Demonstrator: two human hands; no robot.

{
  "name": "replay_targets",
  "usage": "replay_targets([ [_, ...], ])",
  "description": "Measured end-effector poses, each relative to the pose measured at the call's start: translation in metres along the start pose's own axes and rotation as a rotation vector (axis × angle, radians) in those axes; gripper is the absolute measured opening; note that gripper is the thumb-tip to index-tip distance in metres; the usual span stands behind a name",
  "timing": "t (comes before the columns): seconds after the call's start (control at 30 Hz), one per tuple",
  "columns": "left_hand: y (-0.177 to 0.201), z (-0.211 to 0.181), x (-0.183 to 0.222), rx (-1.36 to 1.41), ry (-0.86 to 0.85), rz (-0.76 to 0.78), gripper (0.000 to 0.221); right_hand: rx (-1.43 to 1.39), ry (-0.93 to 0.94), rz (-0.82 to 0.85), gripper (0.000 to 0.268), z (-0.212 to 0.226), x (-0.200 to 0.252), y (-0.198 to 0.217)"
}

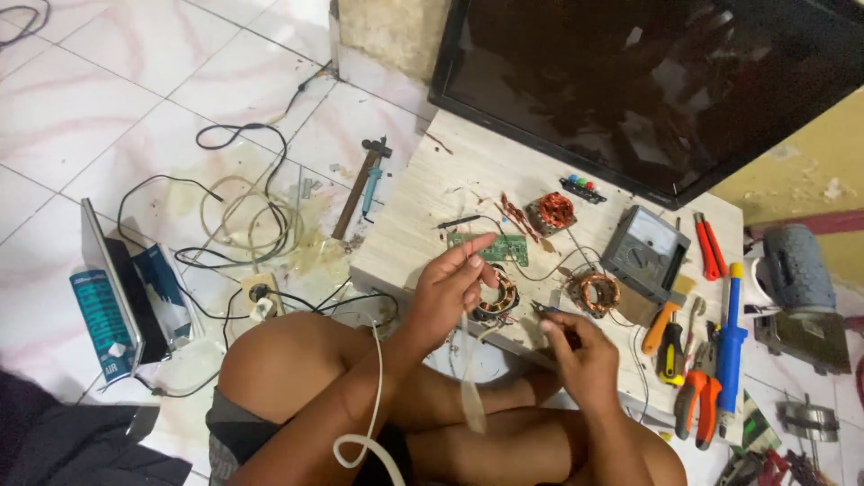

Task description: The person sits on the floor at a low table and reworks the copper windings of a small electric motor stator, using pliers to cut, strip and route wire around the coil slots while a multimeter and other motor parts sit on the table.

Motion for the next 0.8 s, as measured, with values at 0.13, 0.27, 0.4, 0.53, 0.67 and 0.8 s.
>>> replay_targets([
  [0.13, -0.008, -0.004, 0.000, -0.043, 0.010, 0.064, 0.050, 0.245, -0.084, 0.080, 0.050, -0.021, 0.001, -0.006],
  [0.27, -0.011, -0.004, 0.001, -0.109, 0.025, 0.016, 0.050, 0.391, 0.048, 0.071, 0.029, -0.042, -0.001, -0.013],
  [0.4, -0.010, -0.008, 0.004, -0.256, -0.026, -0.073, 0.047, 0.225, 0.149, -0.052, 0.022, -0.012, -0.002, -0.001],
  [0.53, -0.006, 0.003, 0.005, -0.366, 0.038, -0.099, 0.040, -0.579, -0.151, -0.107, 0.013, -0.030, 0.000, -0.004],
  [0.67, -0.006, 0.020, 0.008, -0.594, 0.032, -0.133, 0.025, -0.893, -0.340, -0.046, 0.020, -0.039, 0.004, -0.017],
  [0.8, -0.006, 0.035, 0.009, -0.784, 0.044, -0.109, 0.025, -0.885, -0.390, -0.091, 0.033, 0.001, 0.008, -0.005],
])
Point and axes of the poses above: each hand's wrist, its own x-axis away from the middle knuckle, its own y-axis out of the back of the hand, z = x × y, the point moved 5 cm from there along -x, towards the middle knuckle, and after that the axes turned 2 degrees about x, right-handed, at the moved point
